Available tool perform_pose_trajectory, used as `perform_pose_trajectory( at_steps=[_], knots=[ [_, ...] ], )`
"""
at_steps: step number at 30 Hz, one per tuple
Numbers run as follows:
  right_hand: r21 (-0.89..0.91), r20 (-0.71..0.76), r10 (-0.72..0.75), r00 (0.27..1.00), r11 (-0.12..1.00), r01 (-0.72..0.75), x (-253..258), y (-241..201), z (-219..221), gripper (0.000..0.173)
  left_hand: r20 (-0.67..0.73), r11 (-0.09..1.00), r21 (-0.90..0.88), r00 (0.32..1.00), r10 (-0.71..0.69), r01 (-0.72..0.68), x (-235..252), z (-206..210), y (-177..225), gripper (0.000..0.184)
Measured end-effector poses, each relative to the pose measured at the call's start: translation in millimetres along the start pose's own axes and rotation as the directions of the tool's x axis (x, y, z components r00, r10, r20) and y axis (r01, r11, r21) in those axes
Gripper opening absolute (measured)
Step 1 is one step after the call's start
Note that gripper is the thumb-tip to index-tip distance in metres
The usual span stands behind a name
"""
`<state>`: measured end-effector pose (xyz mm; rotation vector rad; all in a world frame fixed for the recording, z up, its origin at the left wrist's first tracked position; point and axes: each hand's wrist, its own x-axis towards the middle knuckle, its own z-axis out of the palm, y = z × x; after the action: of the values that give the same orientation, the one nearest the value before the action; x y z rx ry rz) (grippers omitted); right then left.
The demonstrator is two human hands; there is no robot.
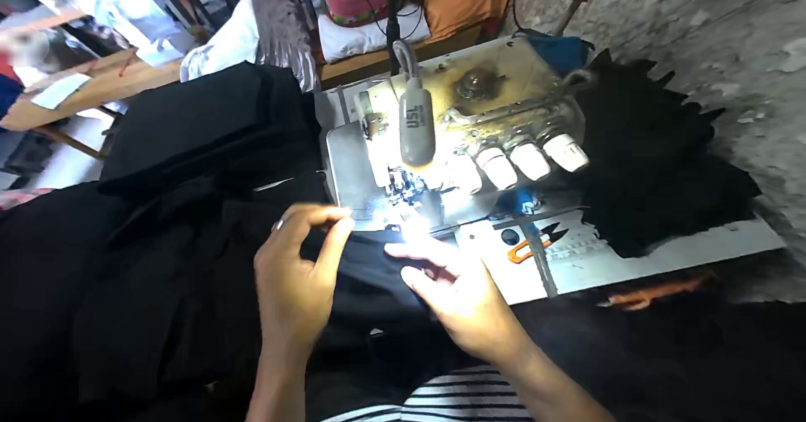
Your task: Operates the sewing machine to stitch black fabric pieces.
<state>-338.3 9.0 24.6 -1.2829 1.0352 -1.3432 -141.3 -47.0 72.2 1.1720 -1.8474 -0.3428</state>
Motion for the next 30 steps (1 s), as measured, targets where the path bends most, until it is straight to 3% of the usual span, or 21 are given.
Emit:
perform_pose_trajectory(
  at_steps=[2,8,12,23,30],
  knots=[
    [-0.033,-0.037,-0.009,0.999,0.999,0.008,-0.8,0.8,-2.4,0.035,-0.096,0.998,-0.065,0.995,-0.022,0.016,-22.9,8.4,13.8,0.012],
    [-0.116,-0.199,0.012,0.980,0.993,-0.035,-16.1,7.6,5.0,0.053,0.022,0.990,0.138,1.000,-0.018,0.015,-65.5,56.1,15.2,0.028],
    [-0.108,-0.318,-0.043,0.947,0.994,0.009,-16.2,25.8,10.3,0.041,-0.004,0.981,0.194,1.000,-0.017,0.018,-70.1,71.0,4.8,0.033],
    [-0.166,-0.331,-0.164,0.929,0.980,0.114,9.4,24.8,-0.3,0.043,-0.019,0.979,0.197,0.999,-0.046,0.049,-35.6,73.4,1.3,0.031],
    [-0.174,-0.290,-0.124,0.949,0.982,0.075,15.6,16.1,-8.3,0.044,-0.022,0.979,0.197,0.999,-0.044,0.047,-31.7,74.2,-0.2,0.031]
  ],
)
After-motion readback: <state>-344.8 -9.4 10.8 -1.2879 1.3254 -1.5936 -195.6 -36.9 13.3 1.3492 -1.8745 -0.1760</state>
